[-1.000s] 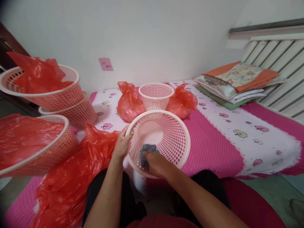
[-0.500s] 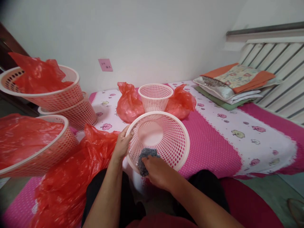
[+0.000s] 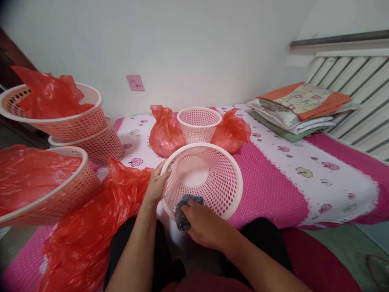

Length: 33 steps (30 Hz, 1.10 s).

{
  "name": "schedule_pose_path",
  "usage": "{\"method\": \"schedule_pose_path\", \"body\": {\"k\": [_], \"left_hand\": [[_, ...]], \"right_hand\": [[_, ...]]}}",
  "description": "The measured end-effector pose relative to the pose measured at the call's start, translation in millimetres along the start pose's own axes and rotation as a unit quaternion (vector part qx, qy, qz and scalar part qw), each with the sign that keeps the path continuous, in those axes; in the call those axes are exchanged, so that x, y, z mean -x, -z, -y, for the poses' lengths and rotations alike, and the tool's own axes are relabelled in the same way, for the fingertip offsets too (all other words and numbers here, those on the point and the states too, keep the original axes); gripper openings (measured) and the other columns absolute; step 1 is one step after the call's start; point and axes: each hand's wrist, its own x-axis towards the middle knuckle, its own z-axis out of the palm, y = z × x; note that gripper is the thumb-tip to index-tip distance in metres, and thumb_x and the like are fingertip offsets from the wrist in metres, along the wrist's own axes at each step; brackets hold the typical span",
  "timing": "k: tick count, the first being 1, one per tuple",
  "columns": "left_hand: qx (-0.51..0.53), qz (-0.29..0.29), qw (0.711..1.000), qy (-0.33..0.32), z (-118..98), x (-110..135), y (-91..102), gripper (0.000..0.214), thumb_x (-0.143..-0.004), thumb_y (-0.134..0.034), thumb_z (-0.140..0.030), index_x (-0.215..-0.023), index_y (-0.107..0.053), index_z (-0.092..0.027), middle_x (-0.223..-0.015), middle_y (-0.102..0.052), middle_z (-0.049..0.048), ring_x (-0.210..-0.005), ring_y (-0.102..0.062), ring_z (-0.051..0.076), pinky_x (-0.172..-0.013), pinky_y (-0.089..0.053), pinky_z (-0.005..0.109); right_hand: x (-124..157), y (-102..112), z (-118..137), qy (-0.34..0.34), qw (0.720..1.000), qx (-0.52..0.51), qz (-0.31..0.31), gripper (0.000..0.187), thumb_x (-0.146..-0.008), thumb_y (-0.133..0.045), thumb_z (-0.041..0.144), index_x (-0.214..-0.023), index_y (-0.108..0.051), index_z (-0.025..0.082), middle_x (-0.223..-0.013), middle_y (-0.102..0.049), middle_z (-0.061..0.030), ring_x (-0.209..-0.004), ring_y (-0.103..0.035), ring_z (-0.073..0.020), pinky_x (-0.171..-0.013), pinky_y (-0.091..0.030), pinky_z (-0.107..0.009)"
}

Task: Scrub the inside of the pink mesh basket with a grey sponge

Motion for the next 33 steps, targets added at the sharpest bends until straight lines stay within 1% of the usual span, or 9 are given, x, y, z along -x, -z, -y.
{"method": "schedule_pose_path", "body": {"k": [4, 8, 14, 19, 23, 25, 30, 33], "left_hand": [[0.004, -0.001, 1.000, 0.002, 0.3, -0.1, -0.3, 0.044, -0.092, -0.071, -0.044, -0.130, -0.073, -0.019, -0.136, -0.075, 0.0114, -0.130, -0.066, 0.032, -0.119, -0.043, 0.047], [-0.002, 0.000, 1.000, -0.002, -1.3, -0.3, -0.5, 0.043, -0.092, -0.070, -0.042, -0.128, -0.073, -0.020, -0.133, -0.076, 0.0101, -0.127, -0.067, 0.031, -0.116, -0.045, 0.045], [-0.006, -0.002, 1.000, -0.007, -3.3, -0.7, -0.2, 0.043, -0.092, -0.070, -0.039, -0.129, -0.073, -0.018, -0.130, -0.077, 0.0103, -0.124, -0.068, 0.030, -0.113, -0.047, 0.044], [-0.001, -0.001, 1.000, -0.005, -4.6, -0.8, -0.8, 0.044, -0.092, -0.070, -0.041, -0.129, -0.074, -0.019, -0.131, -0.077, 0.0101, -0.125, -0.068, 0.030, -0.114, -0.047, 0.044], [0.004, -0.005, 1.000, -0.003, -4.8, -0.8, -1.1, 0.045, -0.091, -0.071, -0.041, -0.129, -0.074, -0.019, -0.132, -0.077, 0.0108, -0.125, -0.068, 0.031, -0.114, -0.047, 0.045], [0.001, -0.006, 1.000, -0.003, -5.0, -0.8, -1.0, 0.044, -0.091, -0.071, -0.042, -0.128, -0.074, -0.019, -0.129, -0.078, 0.0101, -0.123, -0.069, 0.031, -0.112, -0.048, 0.045], [-0.004, -0.005, 1.000, -0.003, -5.8, -0.9, -0.6, 0.042, -0.091, -0.071, -0.041, -0.127, -0.075, -0.019, -0.126, -0.079, 0.0093, -0.120, -0.069, 0.029, -0.111, -0.049, 0.044], [-0.001, -0.005, 1.000, -0.008, -6.8, -0.9, -0.7, 0.041, -0.091, -0.071, -0.041, -0.126, -0.075, -0.019, -0.128, -0.079, 0.0096, -0.122, -0.069, 0.030, -0.112, -0.048, 0.044]], "right_hand": [[3.7, 4.4, 3.2, -0.005, 0.999, -0.034, 0.009, 0.047, -0.084, -0.064, 0.009, -0.130, -0.067, 0.020, -0.133, -0.067, -0.0154, -0.117, -0.066, -0.0309, -0.102, -0.049, -0.043], [6.8, 4.0, 3.8, -0.010, 0.998, -0.069, 0.009, 0.048, -0.085, -0.064, 0.010, -0.133, -0.066, 0.017, -0.136, -0.065, -0.0171, -0.122, -0.065, -0.0325, -0.106, -0.048, -0.046], [11.2, -0.4, 3.2, 0.000, 0.993, -0.113, -0.024, 0.050, -0.082, -0.065, 0.010, -0.131, -0.066, 0.019, -0.137, -0.065, -0.0153, -0.123, -0.064, -0.0312, -0.108, -0.048, -0.046], [13.1, -1.6, 8.0, -0.006, 0.989, -0.143, -0.037, 0.048, -0.084, -0.065, 0.012, -0.131, -0.067, 0.015, -0.138, -0.066, -0.0175, -0.124, -0.064, -0.0308, -0.110, -0.048, -0.046], [13.4, -4.2, 12.2, 0.003, 0.979, -0.193, -0.068, 0.052, -0.084, -0.066, 0.014, -0.136, -0.064, 0.012, -0.139, -0.065, -0.0180, -0.130, -0.061, -0.0302, -0.117, -0.044, -0.046], [13.1, -6.2, 13.9, 0.001, 0.973, -0.214, -0.083, 0.050, -0.084, -0.067, 0.015, -0.133, -0.064, 0.014, -0.137, -0.067, -0.0161, -0.129, -0.061, -0.0295, -0.117, -0.043, -0.046], [12.3, -14.2, 18.2, -0.017, 0.962, -0.256, -0.098, 0.034, -0.086, -0.067, 0.021, -0.120, -0.065, 0.019, -0.122, -0.069, -0.0108, -0.114, -0.064, -0.0272, -0.106, -0.049, -0.047], [11.9, -25.9, 18.9, -0.007, 0.945, -0.289, -0.149, 0.037, -0.085, -0.067, 0.025, -0.122, -0.063, 0.021, -0.127, -0.068, -0.0111, -0.120, -0.063, -0.0275, -0.111, -0.047, -0.048]]}}
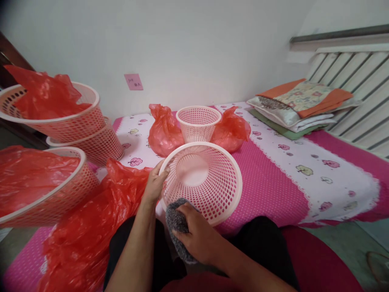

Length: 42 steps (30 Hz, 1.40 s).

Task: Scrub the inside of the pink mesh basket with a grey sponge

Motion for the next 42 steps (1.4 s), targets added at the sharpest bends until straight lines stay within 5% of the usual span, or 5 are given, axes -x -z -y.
{"method": "schedule_pose_path", "body": {"k": [13, 23, 31, 36, 42], "left_hand": [[-0.001, -0.005, 1.000, 0.003, 0.3, 0.0, -1.1, 0.040, -0.092, -0.069, -0.038, -0.127, -0.074, -0.020, -0.131, -0.078, 0.0088, -0.126, -0.068, 0.029, -0.116, -0.046, 0.044], [0.005, -0.021, 0.999, 0.029, -3.9, 2.3, -3.0, 0.039, -0.094, -0.069, -0.039, -0.128, -0.073, -0.020, -0.132, -0.077, 0.0089, -0.126, -0.068, 0.029, -0.115, -0.048, 0.044], [0.010, -0.018, 1.000, 0.024, 0.2, 0.7, 0.0, 0.040, -0.093, -0.069, -0.041, -0.127, -0.074, -0.021, -0.129, -0.078, 0.0086, -0.125, -0.068, 0.029, -0.114, -0.049, 0.043], [0.006, -0.019, 1.000, 0.022, 2.2, 0.1, 1.0, 0.040, -0.092, -0.070, -0.039, -0.128, -0.074, -0.021, -0.131, -0.077, 0.0089, -0.126, -0.068, 0.029, -0.115, -0.048, 0.045], [0.012, -0.011, 1.000, 0.022, 4.5, -0.1, 2.0, 0.044, -0.092, -0.071, -0.041, -0.131, -0.073, -0.021, -0.134, -0.077, 0.0094, -0.128, -0.068, 0.029, -0.116, -0.047, 0.045]], "right_hand": [[7.3, -24.5, -17.0, 0.009, 0.992, -0.107, -0.059, 0.038, -0.091, -0.070, 0.038, -0.126, -0.063, 0.023, -0.125, -0.068, -0.0093, -0.118, -0.063, -0.0265, -0.113, -0.048, -0.045], [2.1, -33.0, -13.6, -0.048, 0.961, -0.270, 0.035, 0.034, -0.080, -0.083, 0.037, -0.111, -0.076, 0.025, -0.104, -0.074, -0.0035, -0.100, -0.067, -0.0233, -0.099, -0.054, -0.040], [15.1, 23.7, -7.8, -0.011, 0.986, -0.107, 0.130, 0.044, -0.076, -0.082, 0.025, -0.120, -0.080, 0.028, -0.117, -0.079, -0.0058, -0.111, -0.070, -0.0270, -0.105, -0.055, -0.043], [17.0, 88.9, 1.2, -0.028, 0.996, -0.079, 0.020, 0.040, -0.084, -0.081, 0.044, -0.119, -0.081, 0.023, -0.114, -0.081, -0.0082, -0.104, -0.075, -0.0292, -0.094, -0.063, -0.043], [10.1, 134.2, -14.4, 0.020, 0.963, 0.031, -0.266, 0.043, -0.083, -0.079, 0.054, -0.112, -0.079, 0.022, -0.107, -0.079, -0.0087, -0.097, -0.075, -0.0297, -0.089, -0.063, -0.044]]}}
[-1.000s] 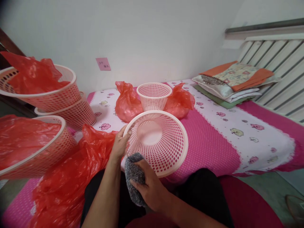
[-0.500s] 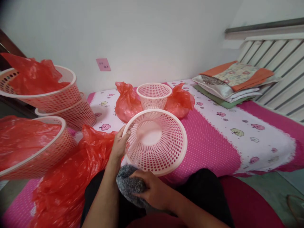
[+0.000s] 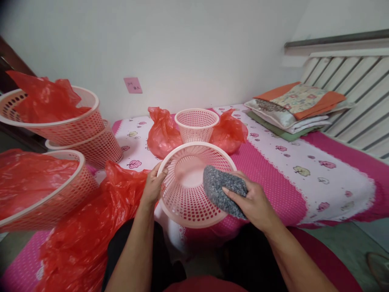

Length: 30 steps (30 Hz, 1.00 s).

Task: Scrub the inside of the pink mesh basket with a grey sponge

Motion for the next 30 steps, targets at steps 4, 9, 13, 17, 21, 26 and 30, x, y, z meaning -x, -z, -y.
{"method": "schedule_pose_path", "body": {"k": [4, 9, 13, 17, 21, 26, 30], "left_hand": [[0.001, 0.002, 1.000, 0.010, -0.1, 0.2, 0.4, 0.046, -0.090, -0.074, -0.044, -0.129, -0.074, -0.020, -0.132, -0.078, 0.0097, -0.128, -0.068, 0.030, -0.115, -0.048, 0.046], [0.012, 0.015, 1.000, 0.008, -2.0, 0.1, 0.1, 0.045, -0.090, -0.075, -0.046, -0.127, -0.076, -0.020, -0.131, -0.078, 0.0099, -0.127, -0.068, 0.031, -0.115, -0.048, 0.047], [-0.015, 0.021, 1.000, 0.005, -6.5, -0.5, 0.2, 0.046, -0.091, -0.074, -0.047, -0.129, -0.074, -0.021, -0.137, -0.075, 0.0111, -0.132, -0.066, 0.032, -0.118, -0.046, 0.049], [-0.040, 0.034, 0.999, -0.003, -11.2, 0.0, 2.2, 0.051, -0.092, -0.074, -0.050, -0.134, -0.071, -0.021, -0.146, -0.070, 0.0126, -0.139, -0.061, 0.033, -0.122, -0.042, 0.049], [-0.027, 0.043, 0.999, -0.011, -14.1, 1.6, 3.8, 0.051, -0.096, -0.069, -0.052, -0.138, -0.069, -0.022, -0.148, -0.069, 0.0119, -0.141, -0.060, 0.031, -0.124, -0.040, 0.048], [-0.012, 0.025, 1.000, -0.006, -7.1, 0.9, 2.7, 0.053, -0.096, -0.070, -0.051, -0.139, -0.068, -0.020, -0.148, -0.069, 0.0134, -0.141, -0.060, 0.032, -0.124, -0.041, 0.048], [-0.009, -0.022, 1.000, 0.009, 5.6, -2.0, 2.3, 0.053, -0.094, -0.071, -0.048, -0.139, -0.067, -0.020, -0.148, -0.069, 0.0143, -0.140, -0.061, 0.033, -0.124, -0.042, 0.051]], "right_hand": [[-6.7, 3.1, -23.5, 0.067, 0.985, 0.102, -0.122, 0.038, -0.083, -0.077, 0.051, -0.111, -0.077, 0.024, -0.131, -0.071, -0.0105, -0.120, -0.069, -0.0317, -0.111, -0.052, -0.049], [-11.6, -2.5, -49.4, -0.008, 0.994, 0.057, -0.090, 0.048, -0.077, -0.080, 0.055, -0.110, -0.078, 0.021, -0.122, -0.075, -0.0117, -0.109, -0.073, -0.0313, -0.101, -0.057, -0.048], [-10.6, -14.0, -62.0, -0.094, 0.990, -0.049, -0.092, 0.050, -0.072, -0.083, 0.056, -0.104, -0.078, 0.018, -0.097, -0.079, -0.0083, -0.086, -0.074, -0.0268, -0.082, -0.061, -0.043], [-7.1, -26.8, -66.2, -0.101, 0.979, -0.085, -0.155, 0.050, -0.072, -0.085, 0.054, -0.106, -0.078, 0.018, -0.101, -0.080, -0.0073, -0.088, -0.074, -0.0246, -0.085, -0.061, -0.041], [-6.7, -37.4, -64.8, -0.123, 0.965, -0.112, -0.204, 0.051, -0.072, -0.086, 0.054, -0.109, -0.079, 0.019, -0.105, -0.082, -0.0089, -0.093, -0.077, -0.0264, -0.091, -0.063, -0.044], [-5.7, -51.4, -63.2, -0.157, 0.937, -0.199, -0.242, 0.056, -0.070, -0.089, 0.052, -0.113, -0.080, 0.017, -0.117, -0.082, -0.0122, -0.103, -0.079, -0.0295, -0.103, -0.061, -0.051], [-1.9, -57.2, -66.7, -0.172, 0.932, -0.233, -0.216, 0.057, -0.067, -0.092, 0.052, -0.110, -0.080, 0.017, -0.113, -0.083, -0.0121, -0.098, -0.080, -0.0293, -0.099, -0.063, -0.050]]}}
